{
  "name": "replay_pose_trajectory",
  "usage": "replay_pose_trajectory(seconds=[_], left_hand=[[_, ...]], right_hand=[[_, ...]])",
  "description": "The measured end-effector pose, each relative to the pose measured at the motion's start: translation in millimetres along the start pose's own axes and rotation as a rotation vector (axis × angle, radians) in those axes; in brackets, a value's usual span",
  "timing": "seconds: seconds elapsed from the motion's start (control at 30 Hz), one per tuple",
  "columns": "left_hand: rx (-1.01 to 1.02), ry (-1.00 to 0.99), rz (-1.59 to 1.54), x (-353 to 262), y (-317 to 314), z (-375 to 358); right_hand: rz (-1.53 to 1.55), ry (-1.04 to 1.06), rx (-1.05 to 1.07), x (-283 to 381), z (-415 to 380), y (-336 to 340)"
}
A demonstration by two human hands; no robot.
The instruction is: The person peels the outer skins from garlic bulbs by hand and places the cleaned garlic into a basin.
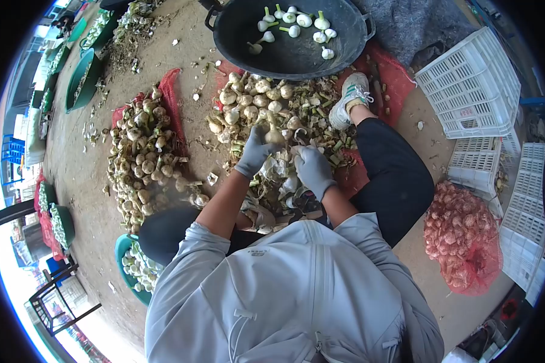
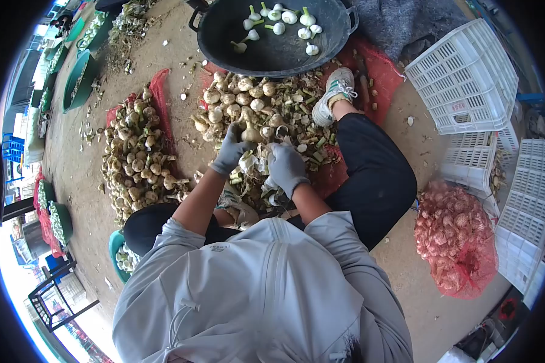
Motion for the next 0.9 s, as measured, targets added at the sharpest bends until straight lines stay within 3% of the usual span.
replay_pose_trajectory(seconds=[0.03,0.1,0.17,0.23,0.3,0.33,0.43,0.53,0.6,0.77,0.83,0.87,0.9], left_hand=[[0.045,-0.024,0.04,-5.5,0.6,-14.4],[0.134,0.097,0.099,-36.0,-12.4,-48.2],[0.17,-0.083,0.484,-71.8,-26.7,-76.2],[0.136,-0.116,0.56,-72.8,-23.4,-97.5],[0.119,-0.083,0.579,-75.0,-26.2,-114.5],[0.118,-0.102,0.642,-73.3,-28.2,-120.0],[0.098,-0.142,0.734,-73.7,-37.5,-129.1],[0.089,-0.09,0.946,-67.6,-39.1,-130.9],[0.05,-0.18,1.054,-76.0,-42.0,-130.4],[0.025,-0.241,1.106,-70.1,-34.3,-128.8],[0.009,-0.228,0.703,-56.5,-26.1,-128.7],[-0.03,0.025,-0.109,-52.2,-29.7,-130.1],[-0.075,0.111,-0.291,-53.4,-28.5,-130.7]], right_hand=[[0.028,0.075,-0.06,1.0,-0.9,3.3],[0.1,-0.015,0.053,7.2,-3.5,2.2],[0.197,0.001,0.213,10.0,-13.5,-8.1],[0.156,0.06,0.254,16.2,-30.6,-12.0],[0.411,-0.191,0.44,3.8,-42.3,-28.2],[0.422,-0.154,0.478,0.3,-45.2,-28.8],[0.189,-0.119,0.395,6.1,-53.2,-23.9],[0.229,-0.125,0.315,8.6,-57.6,-27.4],[0.293,-0.165,0.27,16.2,-58.9,-24.5],[0.438,-0.332,0.293,10.0,-54.2,-27.3],[0.358,-0.2,0.228,-9.2,-41.5,-34.6],[0.406,-0.164,0.27,-8.4,-40.5,-31.7],[0.403,-0.164,0.269,-12.6,-37.6,-32.3]])
Point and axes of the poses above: each hand's wrist, its own z-axis towards the middle knuckle, its own y-axis out of the back of the hand, x = y × z, the point moved 4 cm from there along z, towards the middle knuckle, and after that the axes turned 14 degrees about -y, right-handed, at the moved point
